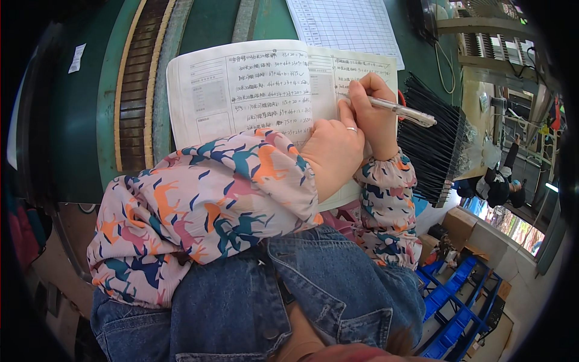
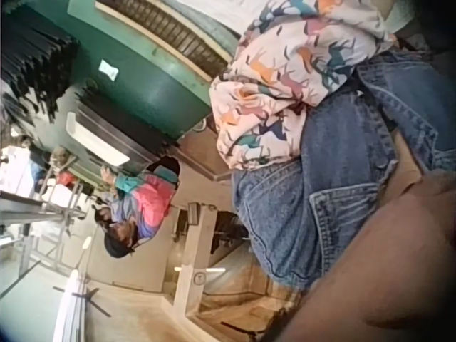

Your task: Assembling electrical wiring harnesses on a production jig and filling out a production log sheet.

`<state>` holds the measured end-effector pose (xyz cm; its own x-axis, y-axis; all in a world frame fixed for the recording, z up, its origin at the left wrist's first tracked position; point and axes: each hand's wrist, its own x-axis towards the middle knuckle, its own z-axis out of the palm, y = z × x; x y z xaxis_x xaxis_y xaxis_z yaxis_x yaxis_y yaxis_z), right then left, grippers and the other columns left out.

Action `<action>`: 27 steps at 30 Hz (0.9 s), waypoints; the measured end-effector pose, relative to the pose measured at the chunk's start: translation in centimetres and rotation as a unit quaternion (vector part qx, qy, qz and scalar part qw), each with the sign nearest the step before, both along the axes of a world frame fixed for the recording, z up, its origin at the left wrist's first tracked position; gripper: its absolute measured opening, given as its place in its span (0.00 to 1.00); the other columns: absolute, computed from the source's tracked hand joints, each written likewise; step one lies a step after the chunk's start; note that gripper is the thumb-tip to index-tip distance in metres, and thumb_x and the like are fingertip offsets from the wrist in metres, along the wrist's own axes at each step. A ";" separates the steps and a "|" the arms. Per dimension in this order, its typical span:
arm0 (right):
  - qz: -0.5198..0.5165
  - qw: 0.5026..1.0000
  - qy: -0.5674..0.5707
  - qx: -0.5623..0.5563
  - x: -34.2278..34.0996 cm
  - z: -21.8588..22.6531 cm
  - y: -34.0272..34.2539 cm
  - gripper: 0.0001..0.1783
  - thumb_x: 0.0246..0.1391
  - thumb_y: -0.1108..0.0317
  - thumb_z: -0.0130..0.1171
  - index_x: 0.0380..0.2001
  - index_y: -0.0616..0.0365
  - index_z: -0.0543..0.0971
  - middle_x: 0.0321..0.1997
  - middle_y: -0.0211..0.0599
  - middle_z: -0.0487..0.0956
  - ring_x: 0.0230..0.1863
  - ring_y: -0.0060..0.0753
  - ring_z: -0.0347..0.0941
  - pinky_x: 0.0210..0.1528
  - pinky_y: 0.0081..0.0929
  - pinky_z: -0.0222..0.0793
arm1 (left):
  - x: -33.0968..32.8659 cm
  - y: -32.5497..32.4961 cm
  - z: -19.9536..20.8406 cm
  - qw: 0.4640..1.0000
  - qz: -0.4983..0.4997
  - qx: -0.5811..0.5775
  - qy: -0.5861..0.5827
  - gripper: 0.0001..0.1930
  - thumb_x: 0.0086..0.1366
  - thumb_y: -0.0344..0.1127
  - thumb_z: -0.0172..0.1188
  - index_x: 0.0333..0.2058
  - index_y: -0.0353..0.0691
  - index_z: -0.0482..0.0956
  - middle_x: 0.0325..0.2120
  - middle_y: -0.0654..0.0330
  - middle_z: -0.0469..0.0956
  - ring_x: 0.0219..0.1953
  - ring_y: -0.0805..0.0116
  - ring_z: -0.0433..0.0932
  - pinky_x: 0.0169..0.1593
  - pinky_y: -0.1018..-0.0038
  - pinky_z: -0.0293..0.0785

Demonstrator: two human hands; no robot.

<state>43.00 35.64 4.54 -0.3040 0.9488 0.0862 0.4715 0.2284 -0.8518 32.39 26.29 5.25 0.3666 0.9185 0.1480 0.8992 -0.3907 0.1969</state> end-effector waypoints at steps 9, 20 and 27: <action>-0.035 0.991 0.110 -0.061 0.8 0.6 -0.9 0.12 0.56 0.71 0.55 0.20 0.59 0.68 0.12 0.28 0.68 0.12 0.16 0.61 0.14 0.17 0.55 | 0.1 -0.2 -0.6 0.999 0.016 0.050 0.003 0.09 0.53 0.34 0.55 0.31 0.37 0.75 0.48 0.33 0.73 0.23 0.70 0.75 0.25 0.75 0.68; -0.042 0.928 0.369 -0.022 4.6 2.3 0.7 0.13 0.60 0.67 0.53 0.23 0.56 0.66 0.13 0.29 0.64 0.10 0.20 0.59 0.11 0.16 0.53 | 0.0 0.0 -0.4 1.000 0.009 0.022 0.006 0.09 0.53 0.33 0.55 0.32 0.35 0.73 0.49 0.30 0.71 0.23 0.68 0.77 0.25 0.74 0.71; -0.018 0.912 0.405 -0.066 4.5 1.7 0.8 0.10 0.58 0.71 0.55 0.24 0.56 0.67 0.15 0.28 0.65 0.12 0.18 0.60 0.12 0.15 0.54 | 0.1 0.3 -1.0 1.000 0.008 0.027 -0.004 0.09 0.53 0.33 0.55 0.32 0.35 0.73 0.49 0.31 0.71 0.23 0.68 0.77 0.25 0.73 0.72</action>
<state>47.51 36.47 6.22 -0.1598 0.9754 0.1521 -0.3190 0.0948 -0.9430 32.46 26.60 4.26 0.3499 0.9153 0.1996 0.9042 -0.3857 0.1834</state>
